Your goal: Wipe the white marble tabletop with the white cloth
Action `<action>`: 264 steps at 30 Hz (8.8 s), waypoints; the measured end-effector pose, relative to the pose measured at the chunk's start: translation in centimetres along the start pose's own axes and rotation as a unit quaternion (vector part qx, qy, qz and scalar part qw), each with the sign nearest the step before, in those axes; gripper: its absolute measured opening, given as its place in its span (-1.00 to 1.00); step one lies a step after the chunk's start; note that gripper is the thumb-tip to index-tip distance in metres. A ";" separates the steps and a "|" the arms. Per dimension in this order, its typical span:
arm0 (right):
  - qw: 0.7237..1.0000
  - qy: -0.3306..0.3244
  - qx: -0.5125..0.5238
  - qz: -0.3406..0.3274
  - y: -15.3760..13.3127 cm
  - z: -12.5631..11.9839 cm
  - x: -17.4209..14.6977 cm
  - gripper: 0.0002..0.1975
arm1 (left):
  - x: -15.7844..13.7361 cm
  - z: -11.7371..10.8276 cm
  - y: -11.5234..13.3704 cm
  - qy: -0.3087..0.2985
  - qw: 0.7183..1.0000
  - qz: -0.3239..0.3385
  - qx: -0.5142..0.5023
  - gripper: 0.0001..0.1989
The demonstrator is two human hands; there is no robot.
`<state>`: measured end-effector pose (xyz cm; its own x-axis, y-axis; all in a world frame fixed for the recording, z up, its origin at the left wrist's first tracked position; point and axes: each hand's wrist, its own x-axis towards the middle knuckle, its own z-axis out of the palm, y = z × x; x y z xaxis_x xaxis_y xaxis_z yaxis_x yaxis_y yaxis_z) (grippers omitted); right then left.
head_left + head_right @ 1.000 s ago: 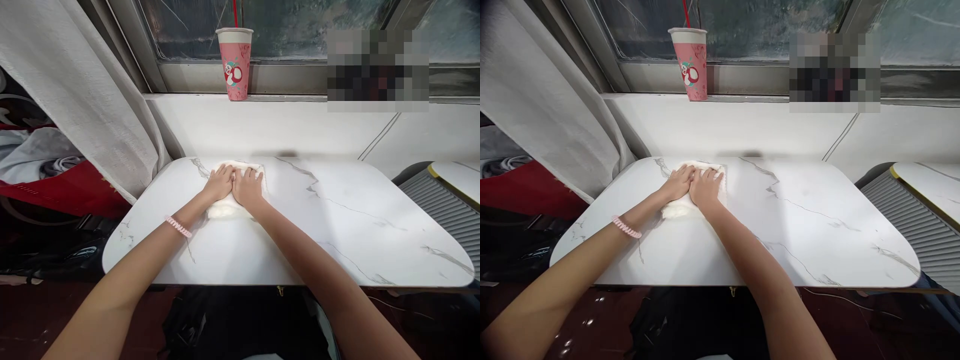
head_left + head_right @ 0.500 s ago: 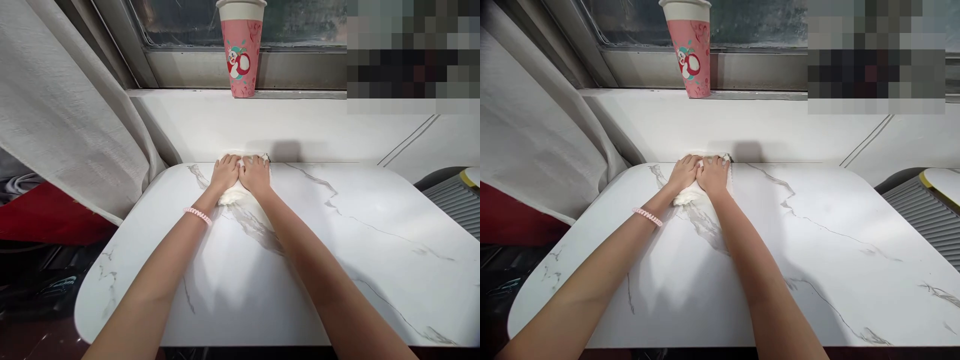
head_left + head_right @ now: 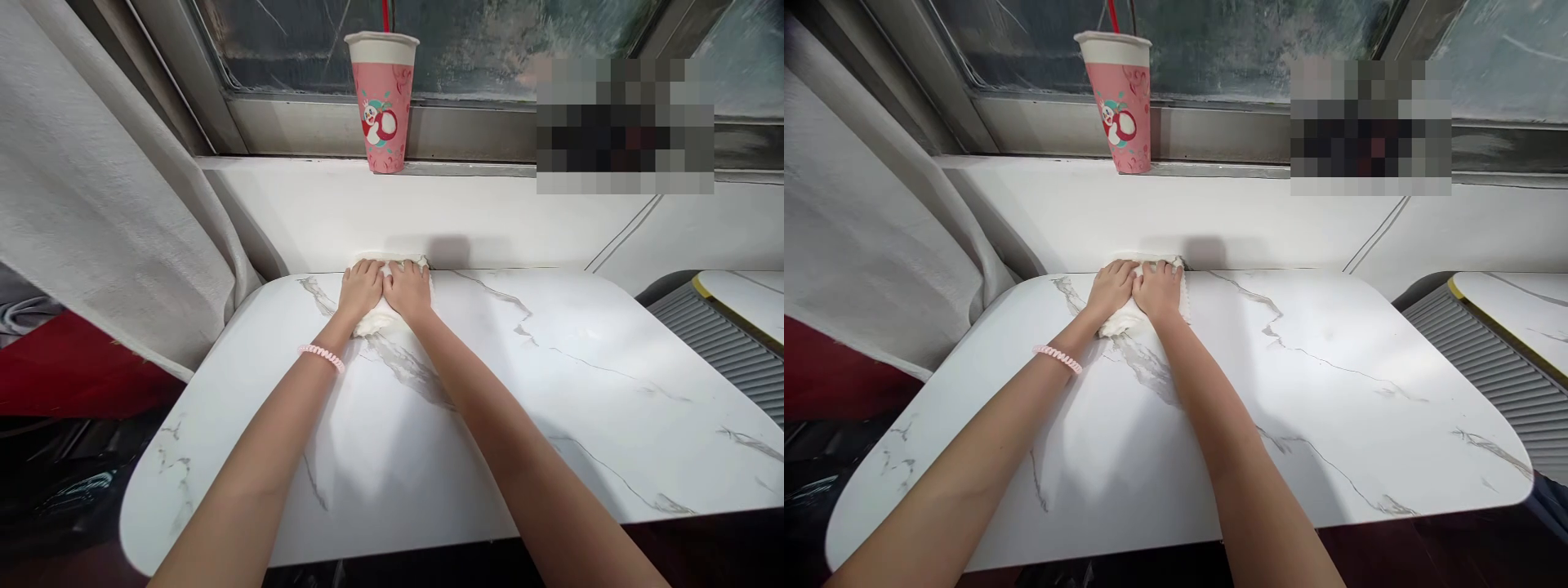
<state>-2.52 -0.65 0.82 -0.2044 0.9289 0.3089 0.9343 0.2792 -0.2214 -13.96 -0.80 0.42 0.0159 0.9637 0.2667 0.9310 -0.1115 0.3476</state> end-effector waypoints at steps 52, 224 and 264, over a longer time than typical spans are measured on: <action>0.999 0.005 -0.001 -0.049 -7.8 -2.9 -16.5 -0.58 | -16.8 -5.5 -2.6 -0.004 0.999 0.033 -0.014 -0.58; 0.992 0.010 0.127 -0.018 -5.6 1.0 -2.1 -0.71 | -3.7 -3.6 -5.5 0.030 0.996 -0.074 -0.050 -0.58; 0.994 -0.015 0.090 -0.062 -1.3 -6.4 -19.0 -0.73 | -20.2 -4.8 7.6 0.020 0.993 -0.087 0.082 -0.68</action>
<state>2.04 -20.22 1.19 -0.3256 0.8910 0.3164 0.8344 0.4281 -0.3472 -8.97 -22.32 2.02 -0.1610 0.9541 0.2526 0.9656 0.0993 0.2403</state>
